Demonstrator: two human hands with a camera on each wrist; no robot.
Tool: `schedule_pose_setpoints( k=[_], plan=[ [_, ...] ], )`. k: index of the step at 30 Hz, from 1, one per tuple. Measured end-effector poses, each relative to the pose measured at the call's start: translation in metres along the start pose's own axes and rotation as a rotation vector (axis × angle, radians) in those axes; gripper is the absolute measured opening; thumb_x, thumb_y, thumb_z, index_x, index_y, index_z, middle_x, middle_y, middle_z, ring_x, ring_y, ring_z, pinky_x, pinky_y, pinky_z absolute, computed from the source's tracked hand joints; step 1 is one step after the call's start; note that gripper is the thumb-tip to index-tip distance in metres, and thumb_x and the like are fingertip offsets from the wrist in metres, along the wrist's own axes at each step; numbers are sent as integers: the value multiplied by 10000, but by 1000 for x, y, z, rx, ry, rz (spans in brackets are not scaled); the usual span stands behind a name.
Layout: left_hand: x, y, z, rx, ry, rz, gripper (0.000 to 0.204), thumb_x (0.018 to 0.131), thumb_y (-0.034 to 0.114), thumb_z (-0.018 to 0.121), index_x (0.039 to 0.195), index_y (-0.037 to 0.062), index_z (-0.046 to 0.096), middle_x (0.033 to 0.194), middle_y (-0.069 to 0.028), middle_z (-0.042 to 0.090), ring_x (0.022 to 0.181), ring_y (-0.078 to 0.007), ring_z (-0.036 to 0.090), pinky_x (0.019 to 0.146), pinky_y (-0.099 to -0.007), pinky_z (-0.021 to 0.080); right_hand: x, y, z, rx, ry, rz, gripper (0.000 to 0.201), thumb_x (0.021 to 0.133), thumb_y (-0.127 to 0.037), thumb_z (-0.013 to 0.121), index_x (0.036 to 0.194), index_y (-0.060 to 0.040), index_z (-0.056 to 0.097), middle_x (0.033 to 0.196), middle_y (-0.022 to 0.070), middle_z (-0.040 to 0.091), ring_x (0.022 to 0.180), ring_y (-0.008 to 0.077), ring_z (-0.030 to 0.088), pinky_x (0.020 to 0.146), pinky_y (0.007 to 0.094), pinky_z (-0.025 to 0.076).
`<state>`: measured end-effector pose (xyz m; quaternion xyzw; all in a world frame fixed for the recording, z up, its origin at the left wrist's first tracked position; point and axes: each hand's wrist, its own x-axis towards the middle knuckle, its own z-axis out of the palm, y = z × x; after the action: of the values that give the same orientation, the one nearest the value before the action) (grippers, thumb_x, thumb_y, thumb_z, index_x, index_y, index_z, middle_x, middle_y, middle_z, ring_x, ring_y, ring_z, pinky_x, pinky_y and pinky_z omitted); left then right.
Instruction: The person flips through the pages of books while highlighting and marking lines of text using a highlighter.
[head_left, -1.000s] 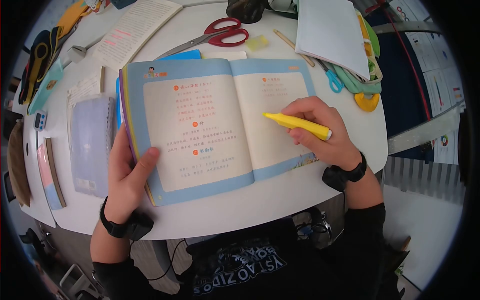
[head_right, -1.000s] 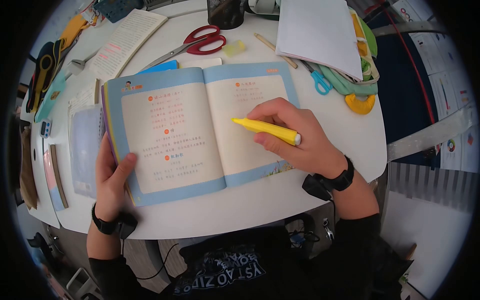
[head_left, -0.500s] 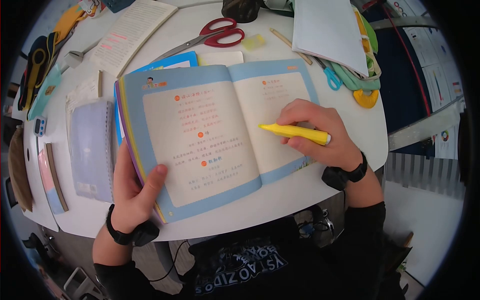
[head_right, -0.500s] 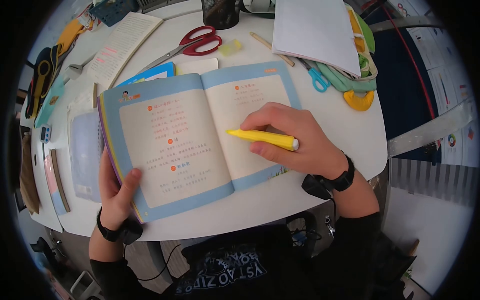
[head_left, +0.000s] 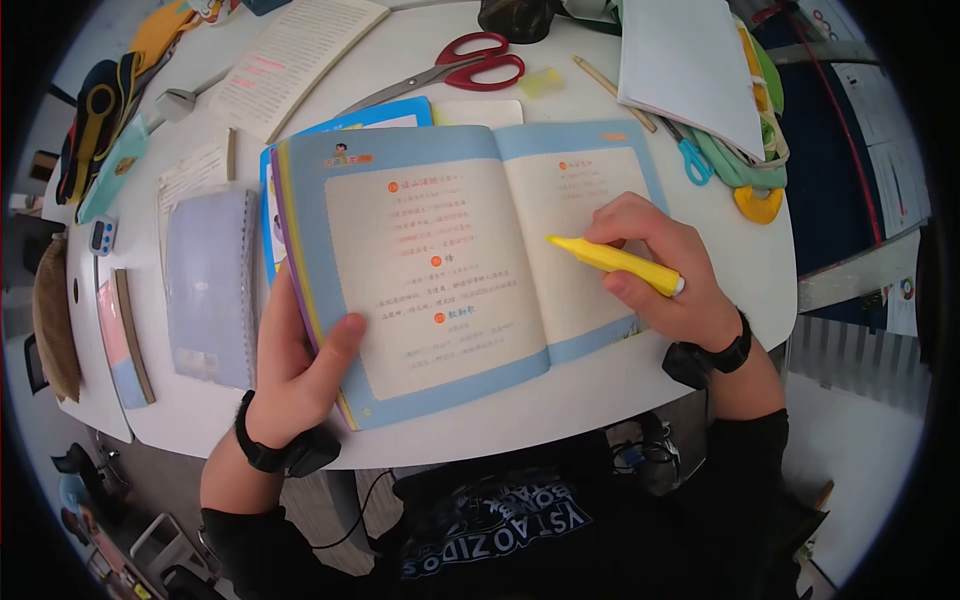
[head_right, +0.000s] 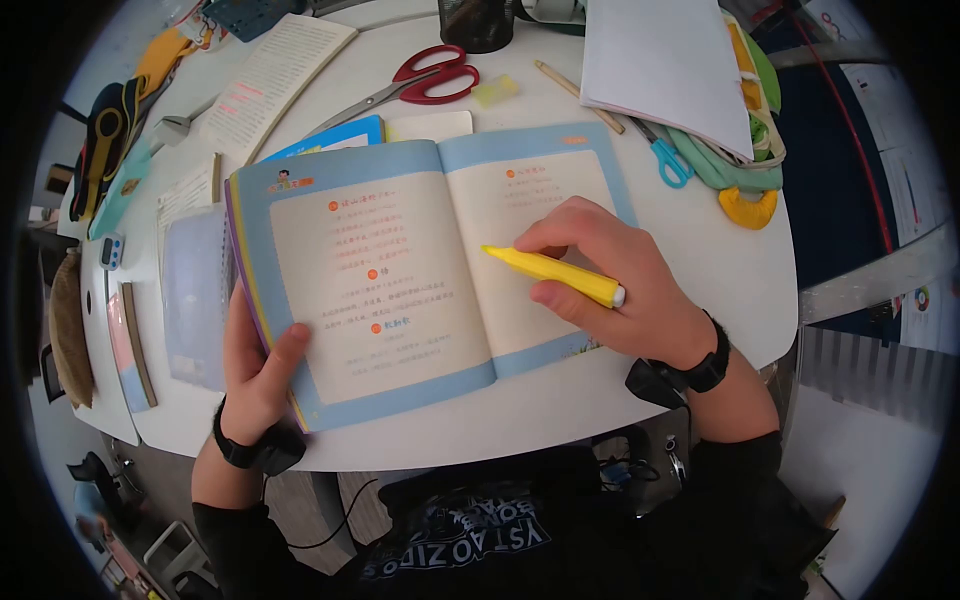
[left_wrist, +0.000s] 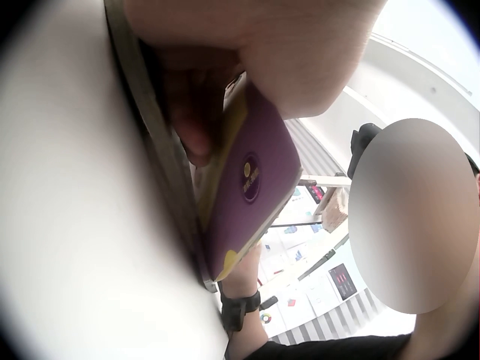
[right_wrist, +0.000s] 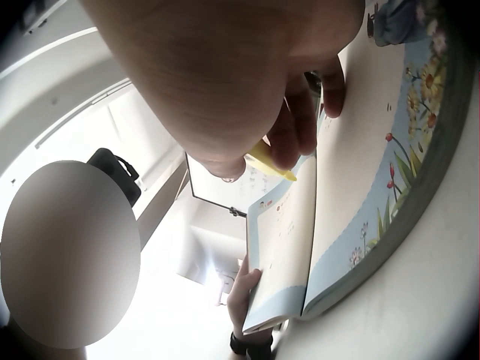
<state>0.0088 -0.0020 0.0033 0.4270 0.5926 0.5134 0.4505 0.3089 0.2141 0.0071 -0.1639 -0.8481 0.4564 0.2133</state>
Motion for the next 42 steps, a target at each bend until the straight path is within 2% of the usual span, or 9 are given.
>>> schedule_pose_setpoints(
  k=[10, 18, 22, 29, 31, 33, 36, 39, 42],
  plan=[
    [-1, -6, -2, -31, -19, 44, 636, 1041, 88, 578, 1580, -63, 275, 1467, -172, 538, 1341, -210, 518, 1117, -371, 418, -2, 3, -1, 7, 14, -5, 318, 979, -177, 728, 1249, -35, 640, 1071, 106, 663, 948, 232, 646, 869, 314, 506],
    [-3, 3, -3, 6, -223, -16, 546, 1068, 146, 577, 1529, -57, 368, 1407, -163, 598, 1284, -219, 559, 1082, -370, 450, 6, 2, -7, -107, 29, 40, 357, 1014, -219, 695, 1334, -69, 644, 1063, 101, 700, 965, 242, 679, 883, 322, 522],
    [-5, 6, 1, -69, -245, -107, 543, 1068, 142, 576, 1528, -57, 368, 1414, -165, 594, 1299, -220, 549, 1095, -376, 440, 3, 3, -6, -164, 20, -22, 402, 988, -240, 720, 1351, -83, 646, 1076, 98, 722, 995, 253, 688, 908, 338, 529],
    [-4, 0, 2, -13, -346, -44, 579, 1063, 86, 571, 1562, -54, 312, 1468, -166, 544, 1350, -221, 507, 1124, -379, 421, 5, -13, -4, -95, -133, -161, 464, 938, -177, 765, 1382, -118, 645, 1025, 50, 749, 978, 262, 694, 936, 376, 527],
    [-3, -2, 2, -39, -331, -63, 594, 1058, 76, 576, 1568, -53, 300, 1471, -165, 541, 1353, -220, 504, 1126, -378, 420, 6, -13, -4, -99, -150, -131, 478, 926, -133, 769, 1388, -133, 647, 1032, 46, 753, 981, 286, 699, 950, 399, 530],
    [-6, -2, 1, -109, -338, -114, 598, 1048, 68, 586, 1568, -49, 314, 1474, -167, 543, 1359, -216, 503, 1122, -380, 428, 4, -10, -1, -79, -184, 8, 331, 976, -244, 732, 1270, -99, 683, 1049, 97, 781, 1029, 317, 704, 1069, 461, 495],
    [0, 0, 3, -146, -488, -109, 605, 1040, 63, 600, 1572, -42, 328, 1489, -166, 543, 1358, -213, 515, 1111, -380, 444, 3, -8, -3, -144, -194, -108, 484, 909, -46, 750, 1375, -143, 664, 1053, 61, 754, 1014, 291, 703, 944, 406, 550],
    [-1, 1, -3, -84, -547, -180, 606, 1033, 49, 599, 1574, -36, 339, 1498, -164, 548, 1357, -217, 529, 1102, -379, 458, 2, -9, -2, -96, -172, -63, 495, 906, -16, 740, 1381, -130, 661, 1062, 72, 743, 999, 278, 696, 922, 400, 558],
    [-6, 1, 0, -161, -459, -213, 611, 1031, 38, 587, 1580, -38, 330, 1498, -163, 553, 1360, -222, 535, 1101, -377, 465, 5, -11, -5, -47, -167, 26, 487, 927, -13, 717, 1395, -129, 652, 1095, 89, 709, 994, 279, 676, 910, 400, 556]
  ],
)
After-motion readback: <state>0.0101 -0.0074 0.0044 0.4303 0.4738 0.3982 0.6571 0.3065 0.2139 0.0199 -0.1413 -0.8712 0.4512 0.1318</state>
